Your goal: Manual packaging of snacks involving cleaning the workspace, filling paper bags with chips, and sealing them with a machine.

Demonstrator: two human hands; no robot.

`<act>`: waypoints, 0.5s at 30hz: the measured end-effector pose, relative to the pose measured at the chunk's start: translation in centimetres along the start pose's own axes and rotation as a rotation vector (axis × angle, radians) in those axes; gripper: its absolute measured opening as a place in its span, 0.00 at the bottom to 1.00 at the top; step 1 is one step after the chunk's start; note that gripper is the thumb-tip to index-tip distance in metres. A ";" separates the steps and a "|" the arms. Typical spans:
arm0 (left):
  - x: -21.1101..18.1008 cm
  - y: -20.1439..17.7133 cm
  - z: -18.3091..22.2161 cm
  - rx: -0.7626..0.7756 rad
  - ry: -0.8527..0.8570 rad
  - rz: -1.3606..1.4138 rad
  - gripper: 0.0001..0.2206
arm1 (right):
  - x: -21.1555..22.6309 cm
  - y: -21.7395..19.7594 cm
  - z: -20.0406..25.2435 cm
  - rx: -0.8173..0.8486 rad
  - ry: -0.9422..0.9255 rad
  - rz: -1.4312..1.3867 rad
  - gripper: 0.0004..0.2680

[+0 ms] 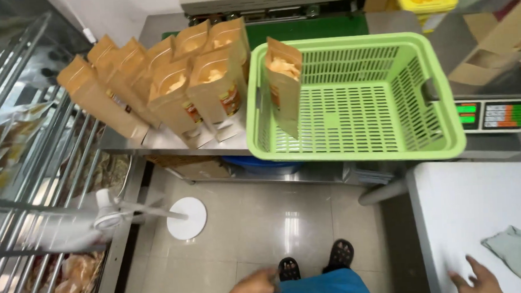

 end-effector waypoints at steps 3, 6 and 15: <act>-5.6 -3.4 1.4 -0.188 0.249 0.158 0.29 | 11.2 -2.9 0.3 -0.128 -0.236 -0.014 0.26; -14.9 -8.0 5.6 -0.510 0.619 0.351 0.22 | 20.7 -7.1 -0.5 -0.304 -0.501 -0.062 0.23; -31.7 -16.3 -0.7 -1.009 0.599 0.182 0.47 | 30.7 -11.5 -13.9 -0.251 -0.444 0.050 0.30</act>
Point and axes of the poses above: each hand's wrist, its own z-axis away from the middle knuckle, its own y-axis out of the palm, x = y × z, the point moved 1 cm from there along -z, towards the middle knuckle, and after that the axes turned 4 degrees about z, right-handed, at the moved point
